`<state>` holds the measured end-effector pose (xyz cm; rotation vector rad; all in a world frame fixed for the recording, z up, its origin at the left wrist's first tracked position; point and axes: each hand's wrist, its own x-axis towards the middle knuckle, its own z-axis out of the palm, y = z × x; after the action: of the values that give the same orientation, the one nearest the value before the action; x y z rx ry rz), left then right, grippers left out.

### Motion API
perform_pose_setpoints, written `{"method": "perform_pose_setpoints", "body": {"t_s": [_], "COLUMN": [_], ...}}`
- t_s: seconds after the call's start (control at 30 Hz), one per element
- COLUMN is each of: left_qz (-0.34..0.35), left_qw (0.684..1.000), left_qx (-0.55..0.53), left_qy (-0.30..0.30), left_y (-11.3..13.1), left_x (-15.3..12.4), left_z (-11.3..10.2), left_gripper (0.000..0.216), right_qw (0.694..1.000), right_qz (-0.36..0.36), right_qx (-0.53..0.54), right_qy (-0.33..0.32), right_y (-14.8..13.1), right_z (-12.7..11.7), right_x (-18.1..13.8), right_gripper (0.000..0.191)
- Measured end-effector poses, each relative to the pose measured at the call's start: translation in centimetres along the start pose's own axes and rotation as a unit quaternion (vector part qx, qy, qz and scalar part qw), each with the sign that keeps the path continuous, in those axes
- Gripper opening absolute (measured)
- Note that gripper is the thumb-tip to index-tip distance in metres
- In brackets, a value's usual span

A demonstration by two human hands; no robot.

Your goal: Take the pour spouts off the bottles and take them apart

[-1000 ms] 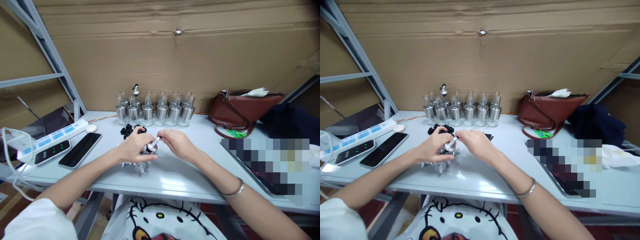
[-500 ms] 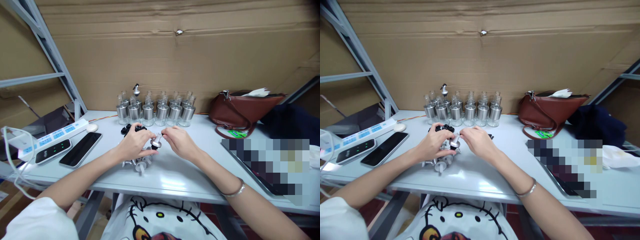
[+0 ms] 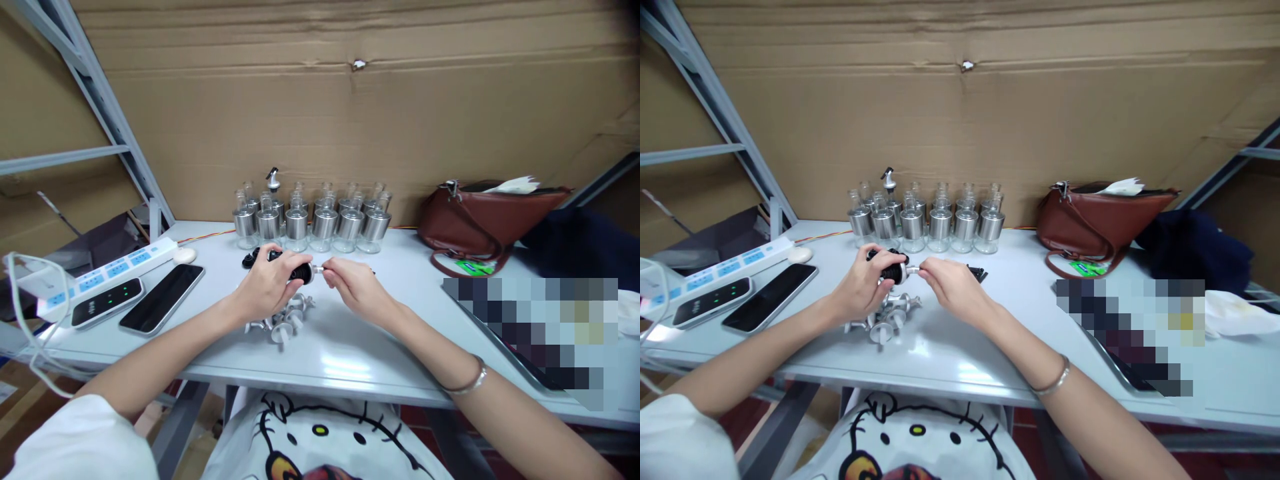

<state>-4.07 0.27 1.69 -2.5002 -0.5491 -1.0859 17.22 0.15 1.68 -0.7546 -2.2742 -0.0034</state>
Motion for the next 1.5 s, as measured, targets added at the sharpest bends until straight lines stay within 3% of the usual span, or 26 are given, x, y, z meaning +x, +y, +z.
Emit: {"method": "perform_pose_setpoints", "body": {"t_s": [0.1,0.17,0.27,0.4,0.47,0.6,0.67,0.93,1.1,1.27,1.4,1.5], "left_qz": [-0.03,-0.085,-0.19,-0.262,-0.302,-0.376,-0.385,-0.318,-0.269,-0.222,-0.237,-0.286], "left_qw": [0.999,0.995,0.975,0.944,0.917,0.829,0.808,0.852,0.902,0.931,0.929,0.902], "left_qx": [-0.022,-0.051,-0.11,-0.185,-0.248,-0.406,-0.439,-0.413,-0.337,-0.282,-0.272,-0.318], "left_qy": [0.001,-0.012,-0.042,-0.073,-0.082,-0.083,-0.077,-0.049,-0.031,-0.068,-0.077,-0.059], "left_y": [0.1,0.2,0.4,0.5,0.5,0.4,0.4,0.6,0.5,0.6,0.8,1.0], "left_x": [-0.1,-0.1,0.1,0.4,0.6,1.0,1.1,0.1,-0.2,-0.2,0.0,0.1], "left_z": [-0.1,-0.1,-0.2,-0.3,-0.3,-0.2,-0.2,0.0,0.3,0.2,0.0,0.0], "left_gripper": [0.03,0.034,0.04,0.044,0.044,0.044,0.044,0.038,0.033,0.032,0.031,0.035], "right_qw": [0.999,0.996,0.993,0.992,0.991,0.989,0.99,0.998,0.998,0.994,0.996,0.997], "right_qz": [-0.037,-0.063,-0.089,-0.087,-0.092,-0.106,-0.102,0.0,0.063,0.106,0.093,0.053], "right_qx": [-0.026,-0.05,-0.078,-0.089,-0.083,-0.071,-0.058,-0.058,-0.027,-0.001,0.001,-0.015], "right_qy": [0.025,0.028,0.017,0.028,0.047,0.076,0.081,0.041,0.016,0.011,0.017,0.05], "right_y": [-0.2,-0.1,-0.1,0.1,0.1,-0.2,-0.3,0.3,0.5,0.5,0.6,0.7], "right_z": [0.0,0.0,-0.1,-0.3,-0.3,-0.3,-0.2,-0.2,-0.2,-0.3,-0.1,0.0], "right_x": [0.0,0.1,0.2,0.2,0.1,0.0,0.0,0.2,0.0,0.0,0.0,-0.1], "right_gripper": [0.031,0.03,0.029,0.025,0.021,0.016,0.015,0.019,0.03,0.029,0.03,0.034]}}
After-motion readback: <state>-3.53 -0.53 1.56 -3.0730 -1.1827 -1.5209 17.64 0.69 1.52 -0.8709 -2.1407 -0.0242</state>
